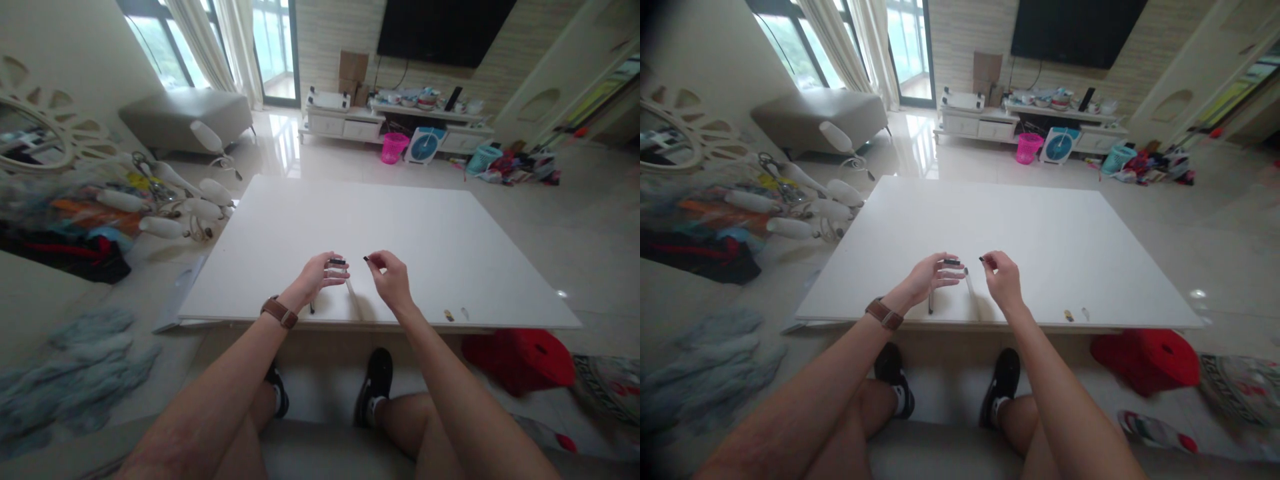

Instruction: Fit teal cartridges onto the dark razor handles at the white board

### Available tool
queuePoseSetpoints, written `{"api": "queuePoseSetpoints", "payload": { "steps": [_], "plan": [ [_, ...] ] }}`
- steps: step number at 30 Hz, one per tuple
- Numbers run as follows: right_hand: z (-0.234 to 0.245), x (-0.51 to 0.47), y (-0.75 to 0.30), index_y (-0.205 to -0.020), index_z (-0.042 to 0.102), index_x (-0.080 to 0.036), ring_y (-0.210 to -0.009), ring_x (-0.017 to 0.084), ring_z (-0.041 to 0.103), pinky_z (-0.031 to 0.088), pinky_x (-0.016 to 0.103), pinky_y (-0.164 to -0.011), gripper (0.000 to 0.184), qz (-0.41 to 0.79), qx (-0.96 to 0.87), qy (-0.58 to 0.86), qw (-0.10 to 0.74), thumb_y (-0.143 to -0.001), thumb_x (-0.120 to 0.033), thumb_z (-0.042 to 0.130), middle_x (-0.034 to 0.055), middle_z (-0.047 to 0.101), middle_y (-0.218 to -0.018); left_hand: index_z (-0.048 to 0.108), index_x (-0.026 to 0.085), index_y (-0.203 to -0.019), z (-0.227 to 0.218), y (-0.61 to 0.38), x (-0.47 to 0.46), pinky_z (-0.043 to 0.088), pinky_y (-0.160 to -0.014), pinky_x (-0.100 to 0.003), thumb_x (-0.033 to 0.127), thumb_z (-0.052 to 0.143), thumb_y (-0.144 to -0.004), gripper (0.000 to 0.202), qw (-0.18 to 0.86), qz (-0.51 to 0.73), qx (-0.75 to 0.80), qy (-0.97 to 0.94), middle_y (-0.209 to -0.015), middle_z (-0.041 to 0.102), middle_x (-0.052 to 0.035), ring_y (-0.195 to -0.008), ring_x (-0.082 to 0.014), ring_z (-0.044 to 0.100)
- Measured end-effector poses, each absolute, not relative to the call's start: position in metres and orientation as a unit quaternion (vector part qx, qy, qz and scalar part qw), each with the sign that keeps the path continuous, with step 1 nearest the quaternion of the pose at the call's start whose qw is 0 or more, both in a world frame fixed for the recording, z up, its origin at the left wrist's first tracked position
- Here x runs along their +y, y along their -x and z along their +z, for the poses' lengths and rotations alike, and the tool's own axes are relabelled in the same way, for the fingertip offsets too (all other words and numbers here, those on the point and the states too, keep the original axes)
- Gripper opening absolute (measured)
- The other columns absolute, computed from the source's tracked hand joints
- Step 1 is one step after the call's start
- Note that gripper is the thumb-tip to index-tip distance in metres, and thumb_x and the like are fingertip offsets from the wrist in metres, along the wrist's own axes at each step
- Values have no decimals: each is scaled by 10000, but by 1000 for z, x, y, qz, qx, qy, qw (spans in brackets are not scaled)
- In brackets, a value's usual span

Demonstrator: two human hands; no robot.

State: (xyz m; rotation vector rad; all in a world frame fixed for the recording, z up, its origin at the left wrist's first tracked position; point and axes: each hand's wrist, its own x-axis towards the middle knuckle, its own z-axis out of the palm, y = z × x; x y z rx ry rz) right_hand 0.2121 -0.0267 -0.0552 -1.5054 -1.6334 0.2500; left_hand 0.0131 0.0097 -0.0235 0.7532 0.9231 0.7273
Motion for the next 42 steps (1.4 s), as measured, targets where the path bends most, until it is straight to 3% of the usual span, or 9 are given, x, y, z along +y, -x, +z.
{"api": "queuePoseSetpoints", "payload": {
  "steps": [4,11,21,32,42],
  "plan": [
    [-40,-36,-190,-900,626,-195,-765,157,621,504,281,-722,42,83,-678,544,487,-888,-177,589,30,659,-840,621,114,-980,-32,-16,8,578,-736,-333,319,491,-895,257,777,319,419,-344,-1035,702,-178,-809,-241,716],
    [-46,-38,-184,-938,628,-211,-863,192,615,481,338,-806,89,95,-751,507,413,-927,-191,542,53,679,-907,642,127,-920,-34,-20,7,576,-730,-322,287,529,-866,203,787,308,404,-350,-915,688,-119,-748,-201,694],
    [-49,-41,-182,-965,633,-217,-873,201,562,463,336,-799,135,118,-775,490,381,-907,-128,550,39,661,-871,633,129,-811,-38,-28,2,573,-707,-332,250,572,-820,136,795,303,384,-358,-807,651,-84,-682,-168,645],
    [-45,-38,-185,-935,607,-208,-921,211,538,432,336,-833,124,77,-723,552,408,-904,-133,513,57,599,-928,612,114,-926,-34,-23,6,569,-734,-304,104,602,-813,114,771,317,402,-378,-934,698,-123,-740,-169,701],
    [-56,-37,-187,-928,603,-208,-935,216,541,447,330,-815,152,94,-722,568,384,-867,-109,506,62,598,-939,566,116,-1000,-32,-24,4,568,-653,-280,61,595,-802,207,764,330,407,-377,-889,721,-140,-693,-192,721]
  ]
}}
